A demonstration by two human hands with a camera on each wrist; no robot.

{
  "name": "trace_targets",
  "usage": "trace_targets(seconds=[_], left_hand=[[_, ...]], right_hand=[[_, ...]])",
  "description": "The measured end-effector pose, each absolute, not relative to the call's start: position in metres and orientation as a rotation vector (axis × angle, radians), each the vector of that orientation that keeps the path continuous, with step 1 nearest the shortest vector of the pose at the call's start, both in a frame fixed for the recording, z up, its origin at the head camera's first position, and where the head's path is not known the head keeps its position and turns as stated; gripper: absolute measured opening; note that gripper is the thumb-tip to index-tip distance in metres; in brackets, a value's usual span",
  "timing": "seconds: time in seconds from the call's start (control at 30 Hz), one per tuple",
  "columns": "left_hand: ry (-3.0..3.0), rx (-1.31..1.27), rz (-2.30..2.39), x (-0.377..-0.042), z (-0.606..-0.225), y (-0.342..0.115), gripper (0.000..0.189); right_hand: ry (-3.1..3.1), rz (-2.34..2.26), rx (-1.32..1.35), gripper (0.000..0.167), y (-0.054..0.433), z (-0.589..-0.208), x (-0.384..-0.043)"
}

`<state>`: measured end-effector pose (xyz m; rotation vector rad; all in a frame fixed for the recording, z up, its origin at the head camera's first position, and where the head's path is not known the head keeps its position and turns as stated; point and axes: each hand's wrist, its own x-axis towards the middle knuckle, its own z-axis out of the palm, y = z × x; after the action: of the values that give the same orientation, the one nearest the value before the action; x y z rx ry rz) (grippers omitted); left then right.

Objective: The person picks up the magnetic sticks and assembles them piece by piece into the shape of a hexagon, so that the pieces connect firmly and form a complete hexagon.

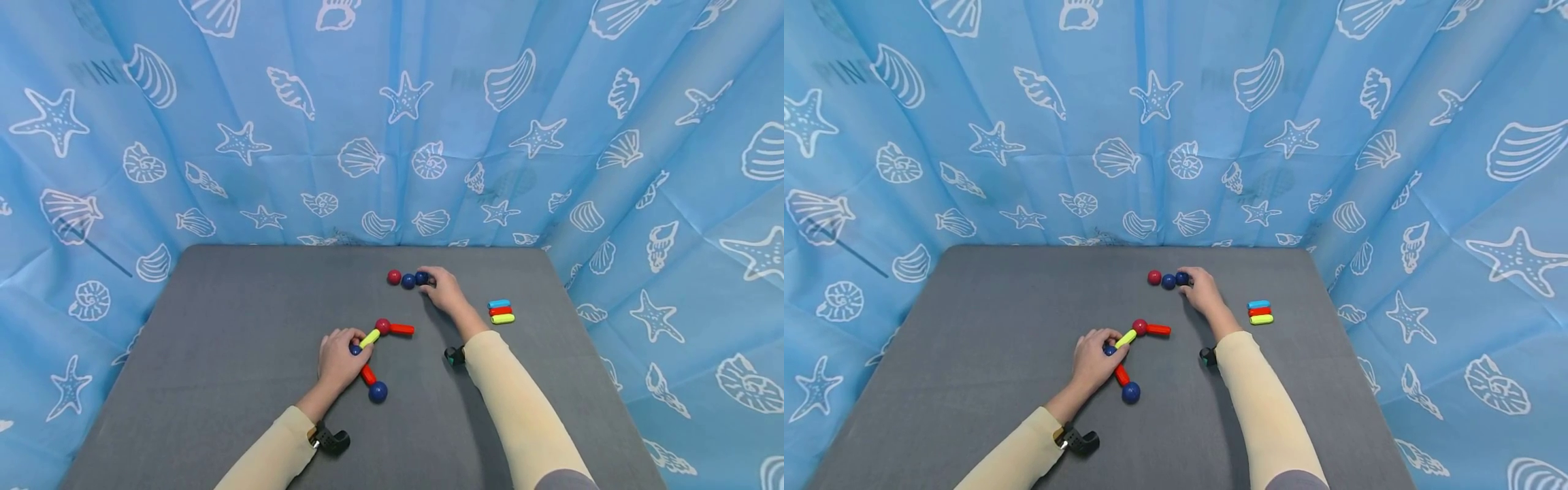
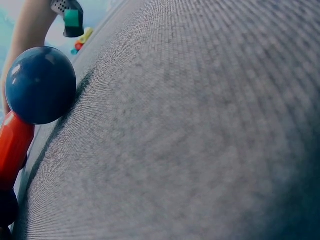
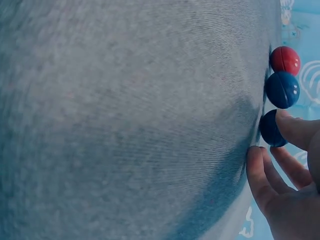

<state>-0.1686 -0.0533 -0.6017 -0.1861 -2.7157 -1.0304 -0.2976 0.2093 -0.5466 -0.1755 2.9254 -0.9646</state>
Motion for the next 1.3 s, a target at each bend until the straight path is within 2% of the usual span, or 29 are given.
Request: trace_targets(seconds=[0.27, 0.53, 0.97, 1.17, 1.3], left_hand=[[-2.708, -0.188, -1.032, -0.168, -0.601, -0.053, 0.02], [-2.718, -0.184, -1.021, -0.166, -0.599, -0.052, 0.019], [-2.7, -0.206, -1.026, -0.167, -0.601, -0.053, 0.019], [-2.684, -0.214, -1.029, -0.168, -0.601, -0.052, 0.019], [-2.686, -0.208, -1.02, -0.168, -0.602, -0.052, 0.019]], right_hand=[[2.946, -0.949, -0.132, 0.027, 0.208, -0.548, -0.297], [2.928, -0.913, -0.056, 0.045, 0.211, -0.547, -0.284], [2.937, -1.035, -0.129, 0.037, 0.215, -0.544, -0.247], [2.918, -1.089, -0.168, 0.044, 0.213, -0.539, -0.226], [2.898, -1.104, -0.182, 0.042, 0.212, -0.54, -0.212]])
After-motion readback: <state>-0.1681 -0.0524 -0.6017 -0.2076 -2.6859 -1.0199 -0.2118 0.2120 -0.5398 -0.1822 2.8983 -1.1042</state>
